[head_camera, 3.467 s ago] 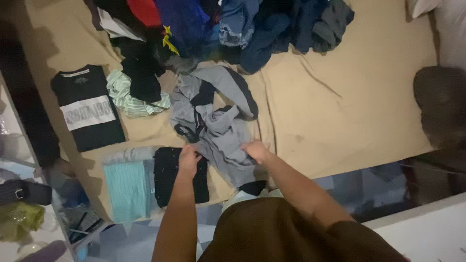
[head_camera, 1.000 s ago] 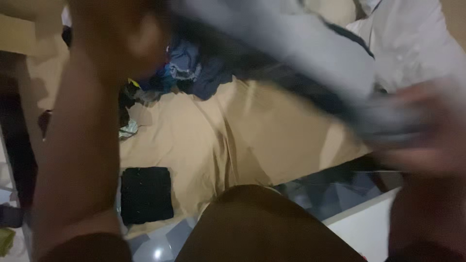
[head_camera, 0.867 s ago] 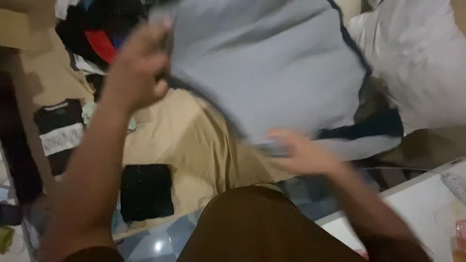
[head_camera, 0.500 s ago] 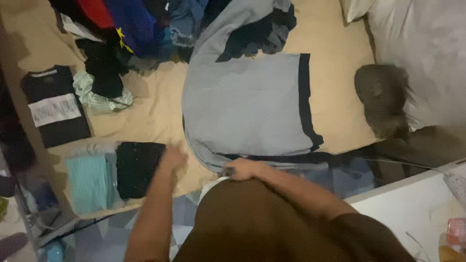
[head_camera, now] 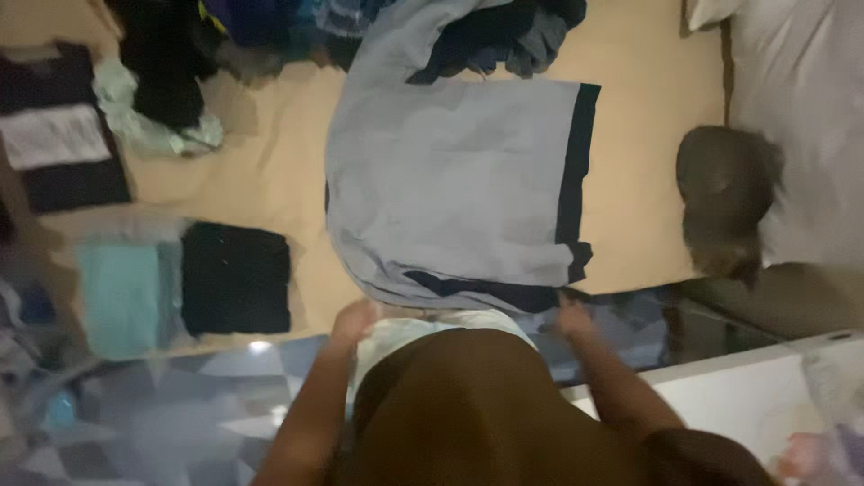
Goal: The person folds several garments on a bed, including a black t-shirt, a light blue towel, a gray long-sleeved shirt, and a striped button-up shirt. Each item is smoothed, folded into a compact rectangle, and placed in a growing stack on the left side of the bed.
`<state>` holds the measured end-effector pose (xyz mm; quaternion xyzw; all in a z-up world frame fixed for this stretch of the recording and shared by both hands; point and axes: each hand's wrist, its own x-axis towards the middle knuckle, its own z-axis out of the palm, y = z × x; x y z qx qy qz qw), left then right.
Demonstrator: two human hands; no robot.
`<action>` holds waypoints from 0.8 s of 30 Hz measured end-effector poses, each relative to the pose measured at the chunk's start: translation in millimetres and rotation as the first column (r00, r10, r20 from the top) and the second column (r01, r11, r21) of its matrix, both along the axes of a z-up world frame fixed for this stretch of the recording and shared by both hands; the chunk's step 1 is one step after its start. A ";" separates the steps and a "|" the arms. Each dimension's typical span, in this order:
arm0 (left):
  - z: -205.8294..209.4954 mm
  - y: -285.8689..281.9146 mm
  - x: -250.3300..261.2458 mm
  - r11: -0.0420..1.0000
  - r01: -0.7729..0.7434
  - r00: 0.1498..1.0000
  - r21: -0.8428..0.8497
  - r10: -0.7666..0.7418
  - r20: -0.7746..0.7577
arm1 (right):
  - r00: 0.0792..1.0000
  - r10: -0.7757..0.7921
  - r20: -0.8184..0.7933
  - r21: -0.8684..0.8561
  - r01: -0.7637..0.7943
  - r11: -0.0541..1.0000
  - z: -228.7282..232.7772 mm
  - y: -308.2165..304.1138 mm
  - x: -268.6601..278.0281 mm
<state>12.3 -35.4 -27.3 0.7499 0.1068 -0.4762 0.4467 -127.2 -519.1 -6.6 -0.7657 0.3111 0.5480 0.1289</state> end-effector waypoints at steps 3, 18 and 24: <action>-2.2 -31.0 3.1 0.726 -0.682 0.656 0.093 0.663 -0.361 | 0.980 0.152 0.131 0.036 -0.158 0.987 0.1 12.0 -3.9; -7.0 -9.9 4.3 0.376 -0.917 0.398 -0.130 0.862 -0.313 | 0.747 0.488 0.453 0.105 -0.588 0.802 -5.8 18.8 32.9; 13.8 23.6 4.3 0.849 -0.249 0.884 0.466 0.002 0.468 | 0.967 -0.135 0.218 0.514 0.004 0.857 24.4 66.4 88.0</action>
